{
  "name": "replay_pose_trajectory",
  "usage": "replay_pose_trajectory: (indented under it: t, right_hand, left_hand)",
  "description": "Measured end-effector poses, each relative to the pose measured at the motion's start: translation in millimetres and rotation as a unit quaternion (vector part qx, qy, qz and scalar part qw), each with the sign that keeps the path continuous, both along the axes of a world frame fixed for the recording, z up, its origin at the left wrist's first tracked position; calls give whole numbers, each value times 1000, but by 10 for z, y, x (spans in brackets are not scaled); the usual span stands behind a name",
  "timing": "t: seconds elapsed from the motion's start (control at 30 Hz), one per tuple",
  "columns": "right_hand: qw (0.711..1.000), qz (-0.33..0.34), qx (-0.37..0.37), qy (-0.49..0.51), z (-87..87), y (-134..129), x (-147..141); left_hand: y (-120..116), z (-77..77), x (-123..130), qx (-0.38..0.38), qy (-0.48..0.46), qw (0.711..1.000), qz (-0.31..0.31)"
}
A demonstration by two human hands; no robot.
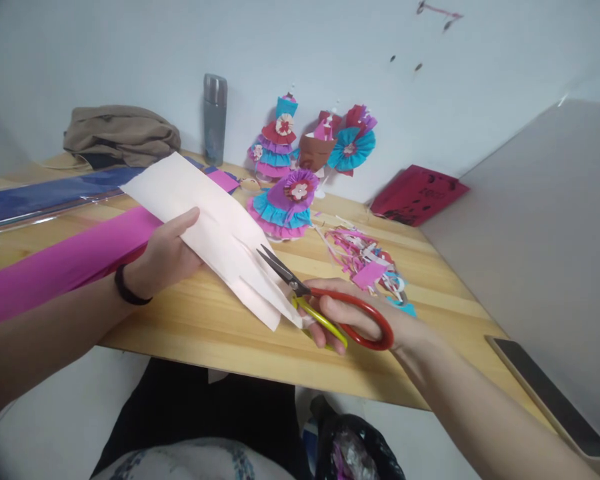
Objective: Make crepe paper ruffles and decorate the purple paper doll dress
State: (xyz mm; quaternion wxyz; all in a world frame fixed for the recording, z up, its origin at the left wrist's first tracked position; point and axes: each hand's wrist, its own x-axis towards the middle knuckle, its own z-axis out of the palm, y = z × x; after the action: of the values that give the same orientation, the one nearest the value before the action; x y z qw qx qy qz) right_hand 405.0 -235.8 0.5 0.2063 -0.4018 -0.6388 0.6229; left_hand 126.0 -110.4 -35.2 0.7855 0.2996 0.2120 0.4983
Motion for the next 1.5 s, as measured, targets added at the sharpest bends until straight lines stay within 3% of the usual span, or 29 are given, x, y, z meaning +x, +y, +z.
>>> replay_pose_trajectory:
  t: [0.27,0.43,0.6,0.9,1.13,1.5]
  right_hand:
    - [999,-1,-5,53,-201,-106,259]
    - [999,-34,0,2,-23,-135,217]
    - [992,-73,25,-104,178,-64,-50]
    - [987,-64,48,-137,100,210,-153]
    - [986,-72,39,-146,185,201,-205]
    - [986,-80,41,-143,160,226,-265]
  left_hand:
    - [8,93,-8,-45,-6,999,5]
    - [-32,106,22,-40,0,999,13]
    - [-43,15,29,31,2,999,4]
    - [-106,49,21,32,-6,999,-10]
    - [-107,54,17,28,9,999,-17]
    - [-80,-20,43,54,7,998,-3]
